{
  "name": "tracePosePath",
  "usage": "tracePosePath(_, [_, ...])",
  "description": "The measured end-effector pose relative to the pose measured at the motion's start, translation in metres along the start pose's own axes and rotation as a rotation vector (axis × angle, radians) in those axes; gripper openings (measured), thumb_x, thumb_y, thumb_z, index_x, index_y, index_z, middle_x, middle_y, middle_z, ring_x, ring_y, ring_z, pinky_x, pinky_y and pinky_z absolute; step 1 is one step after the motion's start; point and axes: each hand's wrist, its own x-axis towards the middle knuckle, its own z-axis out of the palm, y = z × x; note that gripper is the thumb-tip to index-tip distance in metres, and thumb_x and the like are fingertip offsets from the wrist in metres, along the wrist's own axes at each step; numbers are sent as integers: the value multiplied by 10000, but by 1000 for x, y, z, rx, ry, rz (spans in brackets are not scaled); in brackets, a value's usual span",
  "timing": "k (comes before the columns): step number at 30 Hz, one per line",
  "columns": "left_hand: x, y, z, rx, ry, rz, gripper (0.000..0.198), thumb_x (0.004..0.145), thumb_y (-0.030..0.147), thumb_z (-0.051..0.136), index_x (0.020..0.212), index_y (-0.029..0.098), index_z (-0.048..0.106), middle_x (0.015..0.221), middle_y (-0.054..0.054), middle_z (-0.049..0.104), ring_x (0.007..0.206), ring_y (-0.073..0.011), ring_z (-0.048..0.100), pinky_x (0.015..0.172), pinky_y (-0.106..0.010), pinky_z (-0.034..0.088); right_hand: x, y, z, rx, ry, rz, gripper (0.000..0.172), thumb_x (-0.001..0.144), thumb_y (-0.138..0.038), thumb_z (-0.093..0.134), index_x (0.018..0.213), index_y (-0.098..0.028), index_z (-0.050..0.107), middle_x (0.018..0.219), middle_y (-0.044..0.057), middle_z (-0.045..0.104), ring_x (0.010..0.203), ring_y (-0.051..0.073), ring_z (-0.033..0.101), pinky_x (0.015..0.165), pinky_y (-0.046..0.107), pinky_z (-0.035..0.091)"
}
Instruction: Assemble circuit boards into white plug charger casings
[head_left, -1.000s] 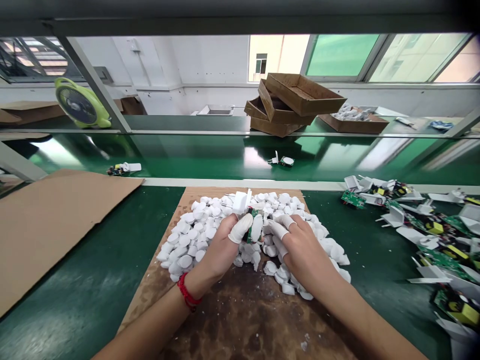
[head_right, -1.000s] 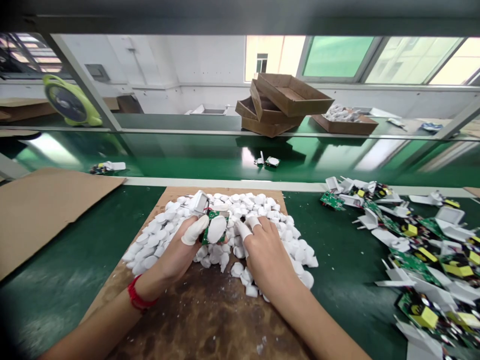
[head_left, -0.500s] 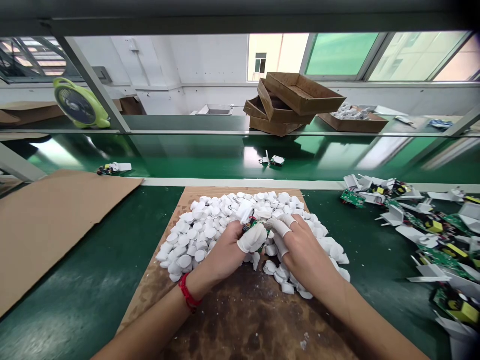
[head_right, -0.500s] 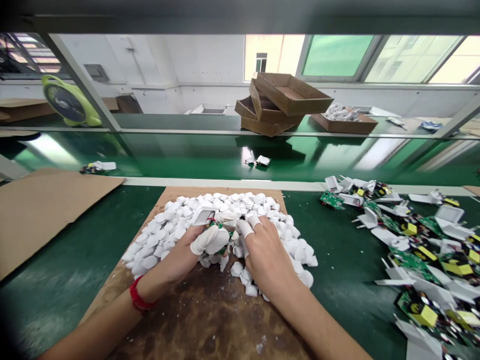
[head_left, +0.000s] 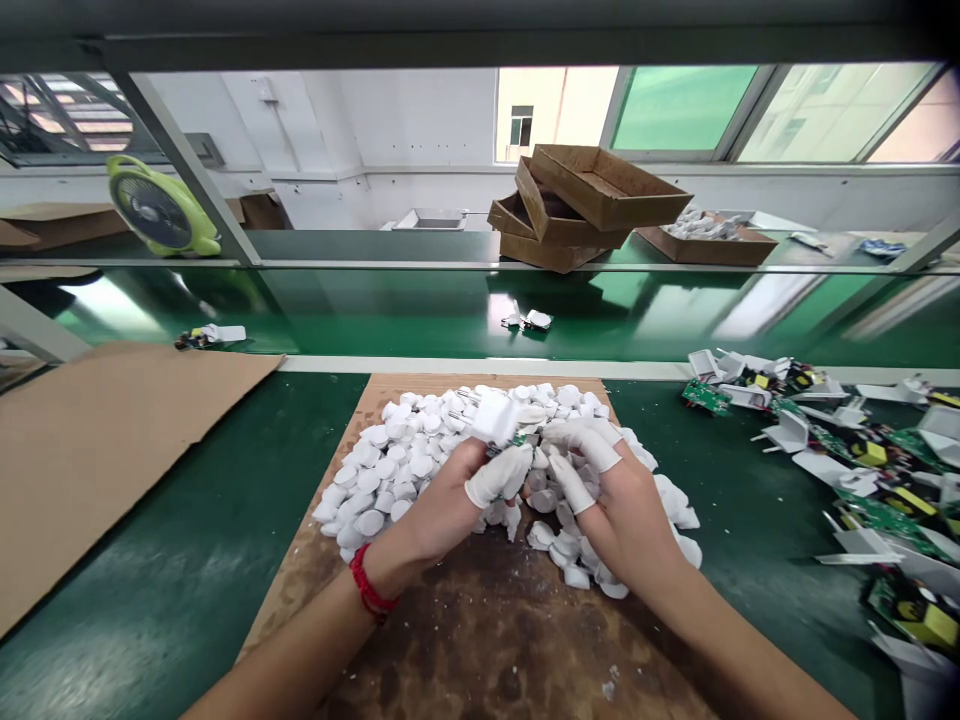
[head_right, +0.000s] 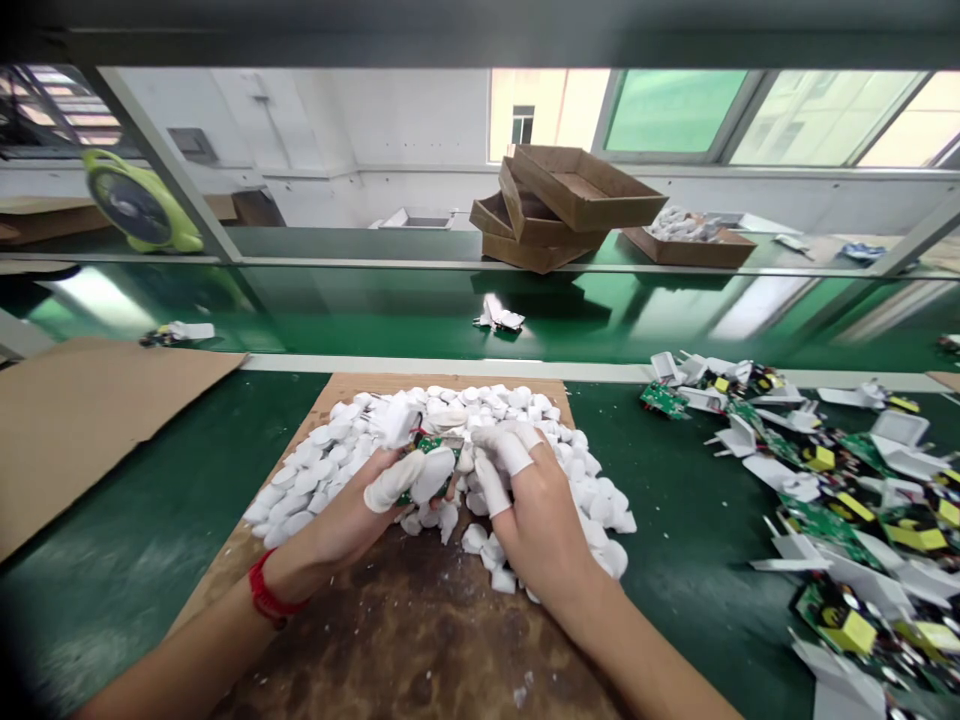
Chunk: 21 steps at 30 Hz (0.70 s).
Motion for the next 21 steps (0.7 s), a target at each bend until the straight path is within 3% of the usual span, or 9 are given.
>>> tracePosePath(4, [0, 10, 0, 32, -141, 98, 336, 628, 350, 810, 844, 162, 634, 817, -12, 635, 767, -166, 577, 741, -256, 480, 3, 1, -2, 392, 45, 235, 109, 876, -241, 583, 984, -234, 591, 955, 41, 622, 879, 220, 566, 786, 355, 437])
tracePosePath(7, [1, 11, -2, -7, -267, 177, 609, 539, 220, 869, 1089, 174, 611, 1089, -58, 649, 1041, -249, 585, 911, -300, 465, 8, 0, -3, 737, 102, 370, 176, 783, -266, 710, 925, -241, 609, 967, 30, 633, 904, 215, 588, 775, 318, 461])
tracePosePath(9, [1, 9, -4, -14, -290, 138, 762, 520, 176, 878, 1204, 178, 543, 1161, -90, 635, 1098, -287, 577, 906, -332, 481, 11, -1, -4, 934, 138, 411, 186, 737, -271, 759, 867, -246, 628, 944, 18, 646, 897, 200, 603, 769, 289, 480])
tracePosePath(12, [0, 6, -7, 42, -280, 65, 749, 497, 193, 889, 1160, 139, 544, 1084, -119, 661, 1002, -307, 619, 808, -350, 517, 14, -4, -6, 1148, 87, 459, 184, 691, -273, 800, 802, -248, 656, 814, -2, 667, 782, 172, 626, 729, 266, 508])
tracePosePath(15, [1, 5, -11, 123, -300, 80, 778, 491, 207, 890, 1184, 127, 545, 1065, -124, 662, 962, -305, 622, 772, -345, 513, 11, -6, -9, 1227, -57, 425, 213, 658, -281, 828, 826, -260, 698, 774, -1, 688, 708, 171, 629, 703, 285, 521])
tracePosePath(18, [2, 5, -12, 105, -382, 109, 990, 519, 217, 882, 1377, 180, 390, 1140, -120, 647, 1041, -319, 595, 821, -361, 503, 6, -6, -12, 1173, -197, 327, 164, 716, -277, 793, 868, -268, 733, 784, 12, 701, 650, 159, 606, 664, 285, 513])
tracePosePath(21, [2, 6, -13, 95, -414, 126, 1102, 513, 236, 889, 1440, 203, 293, 1207, -122, 625, 1165, -343, 527, 925, -398, 466, 3, -6, -14, 1084, -230, 262, 121, 765, -251, 759, 883, -278, 746, 848, 15, 705, 681, 149, 597, 678, 267, 498])
